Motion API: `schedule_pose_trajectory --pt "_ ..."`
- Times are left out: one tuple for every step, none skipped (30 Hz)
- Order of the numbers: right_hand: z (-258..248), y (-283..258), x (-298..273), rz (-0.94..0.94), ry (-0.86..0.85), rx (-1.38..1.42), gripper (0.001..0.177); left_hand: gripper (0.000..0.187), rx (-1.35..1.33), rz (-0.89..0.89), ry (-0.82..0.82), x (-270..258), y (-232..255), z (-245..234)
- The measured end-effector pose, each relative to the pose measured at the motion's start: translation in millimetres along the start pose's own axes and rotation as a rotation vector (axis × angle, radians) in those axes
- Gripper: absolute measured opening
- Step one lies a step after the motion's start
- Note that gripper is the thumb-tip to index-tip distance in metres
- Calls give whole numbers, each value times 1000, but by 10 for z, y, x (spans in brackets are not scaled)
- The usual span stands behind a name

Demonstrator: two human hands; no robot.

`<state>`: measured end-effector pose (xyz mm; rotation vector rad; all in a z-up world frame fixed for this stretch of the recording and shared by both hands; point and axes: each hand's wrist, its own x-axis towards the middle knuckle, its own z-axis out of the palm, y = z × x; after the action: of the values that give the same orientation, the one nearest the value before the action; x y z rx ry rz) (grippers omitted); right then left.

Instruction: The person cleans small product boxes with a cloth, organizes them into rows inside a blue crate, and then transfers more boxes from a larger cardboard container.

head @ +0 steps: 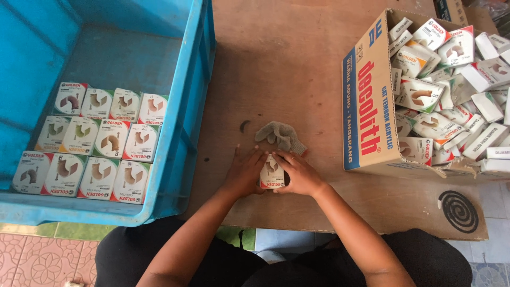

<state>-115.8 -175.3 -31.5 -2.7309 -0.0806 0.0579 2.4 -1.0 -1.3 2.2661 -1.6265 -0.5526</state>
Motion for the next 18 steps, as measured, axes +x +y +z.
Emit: schedule_pose_trajectory --pt "-13 -11 -15 -2 1 -1 100 97 2 -1 2 -3 -3 -2" --pt "-27 -19 -36 31 -13 25 100 96 -22 12 7 -2 -3 -2" --pt "-42 -25 -57 65 -27 51 99 95 -46 24 11 2 -2 -2" --pt "-89 -58 -68 66 -25 49 99 95 -45 26 12 -13 30 -57" --pt "-136 -89 -81 72 -31 91 99 95 -62 21 -5 -26 64 -112" --pt "-175 -127 -95 79 -36 136 100 95 -78 16 -25 -48 95 -166" --pt "-222 -146 -117 80 -33 137 100 95 -76 18 -26 -64 127 -219" --pt "-261 -171 -127 94 -42 154 101 95 -76 19 -32 -89 150 -274" --pt "-302 -198 -139 108 -51 171 102 96 -77 21 -39 -117 175 -331" --pt "-356 -233 -145 104 -47 173 102 96 -72 18 -38 -140 191 -396" --pt "-411 -270 -154 102 -38 197 101 95 -106 35 -29 -166 210 -461" --pt "-474 -301 -172 100 -31 219 99 94 -142 51 -18 -190 239 -520" --pt "-525 -343 -168 95 -31 219 99 94 -140 47 -14 -224 251 -575" --pt "-583 -380 -164 83 -33 230 101 96 -185 49 -9 -254 266 -630" --pt "-643 -416 -167 72 -35 242 102 99 -230 52 -3 -284 288 -684" --pt "-671 -447 -168 64 -31 241 102 99 -223 48 2 -316 307 -713" --pt "-703 -474 -177 62 -37 246 101 98 -234 52 19 -345 336 -741" --pt "-738 -497 -184 60 -39 251 101 97 -241 56 34 -366 366 -776"
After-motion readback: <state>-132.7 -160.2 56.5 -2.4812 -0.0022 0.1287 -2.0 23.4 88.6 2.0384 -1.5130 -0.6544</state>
